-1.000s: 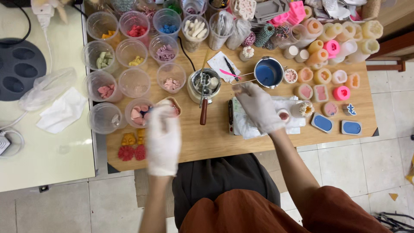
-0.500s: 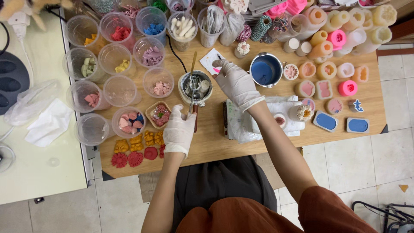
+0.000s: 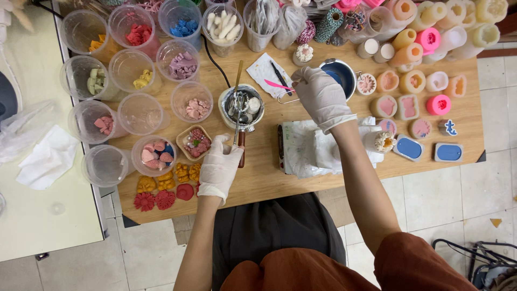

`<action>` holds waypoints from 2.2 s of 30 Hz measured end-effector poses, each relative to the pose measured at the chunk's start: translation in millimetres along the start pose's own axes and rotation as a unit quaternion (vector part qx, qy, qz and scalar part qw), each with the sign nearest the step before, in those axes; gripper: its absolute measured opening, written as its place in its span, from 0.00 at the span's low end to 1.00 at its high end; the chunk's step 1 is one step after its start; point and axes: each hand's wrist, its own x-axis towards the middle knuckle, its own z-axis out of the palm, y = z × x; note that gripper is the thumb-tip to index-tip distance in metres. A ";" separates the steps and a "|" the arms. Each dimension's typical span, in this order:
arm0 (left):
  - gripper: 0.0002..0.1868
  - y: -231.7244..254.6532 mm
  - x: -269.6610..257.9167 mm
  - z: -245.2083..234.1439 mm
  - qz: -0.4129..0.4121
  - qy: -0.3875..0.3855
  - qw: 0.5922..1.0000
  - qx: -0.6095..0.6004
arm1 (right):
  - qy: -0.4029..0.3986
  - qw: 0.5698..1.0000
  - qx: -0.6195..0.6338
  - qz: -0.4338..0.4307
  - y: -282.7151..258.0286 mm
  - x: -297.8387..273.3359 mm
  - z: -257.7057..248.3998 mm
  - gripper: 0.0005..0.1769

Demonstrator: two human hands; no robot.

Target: The person squeezes white material from a piping bag onto a tool, and then uses a small spatula to transfer the material into a small pot containing dark liquid.

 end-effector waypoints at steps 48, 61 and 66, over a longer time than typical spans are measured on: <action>0.13 -88.0 32.7 55.5 0.007 -0.144 0.963 -0.226 | -0.068 0.950 0.300 -0.047 -30.9 48.3 61.2 0.08; 0.13 -62.5 5.3 20.4 0.022 -0.114 0.973 -0.198 | -0.019 0.974 0.188 -0.128 -31.0 22.1 60.8 0.09; 0.14 -55.8 -3.3 14.9 -0.015 -0.123 0.977 -0.171 | -0.055 0.875 0.477 0.068 -13.0 47.0 77.6 0.09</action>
